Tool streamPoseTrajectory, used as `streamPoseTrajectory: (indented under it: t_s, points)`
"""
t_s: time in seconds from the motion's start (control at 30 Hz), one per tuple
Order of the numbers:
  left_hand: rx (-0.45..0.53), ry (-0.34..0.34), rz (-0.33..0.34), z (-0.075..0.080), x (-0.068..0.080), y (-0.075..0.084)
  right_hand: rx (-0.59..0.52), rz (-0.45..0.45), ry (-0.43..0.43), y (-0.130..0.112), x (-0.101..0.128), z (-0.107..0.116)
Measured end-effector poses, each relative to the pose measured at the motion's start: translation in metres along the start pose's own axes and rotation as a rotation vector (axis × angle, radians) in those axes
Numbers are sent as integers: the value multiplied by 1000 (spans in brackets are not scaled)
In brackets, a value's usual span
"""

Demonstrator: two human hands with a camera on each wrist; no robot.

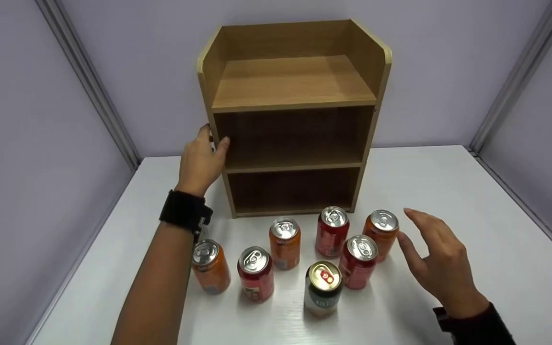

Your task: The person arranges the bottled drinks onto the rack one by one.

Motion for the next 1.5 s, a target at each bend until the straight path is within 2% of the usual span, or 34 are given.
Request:
streamPoseTrajectory:
  t_s: [0.07,0.13,0.37,0.43,0.5,0.6,0.83,1.0,1.1,1.27,1.4,1.5]
  points:
    - [-12,-8,6,-1,-3,-1,6,-47,-57,9,4,-6]
    - [-27,-11,19,-1,-7,-1,-3,-124,-152,19,8,-13]
    - [-117,25,30,-5,-13,4,-140,-466,-584,43,21,-31]
    - [-140,46,27,-6,-13,6,-162,-519,-668,46,23,-35]
    - [-149,64,30,-7,-12,8,-165,-538,-708,47,25,-40]
    - [-166,85,40,-9,-12,10,-130,-537,-701,49,26,-47]
    - [-204,98,26,-14,-14,18,-32,-474,-592,56,25,-55]
    - [-220,112,35,-15,-18,21,-40,-449,-549,63,14,-55]
    - [-218,108,46,-17,-19,23,-49,-450,-519,67,0,-45]
    - [-211,105,40,-22,-18,28,-65,-409,-383,66,-51,-15]
    - [-221,112,53,-23,-16,29,-89,-300,-275,53,-107,5]
    - [-227,120,53,-23,-16,31,-121,-231,-245,40,-148,14]
Point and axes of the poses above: each hand's wrist, its own x-axis away from the middle knuckle, its own z-axis out of the back of the hand, y = z × x, the point moved 3 cm from there along -x, towards the middle knuckle, and after that the axes turned 10 degrees about z, right-handed, at the moved point
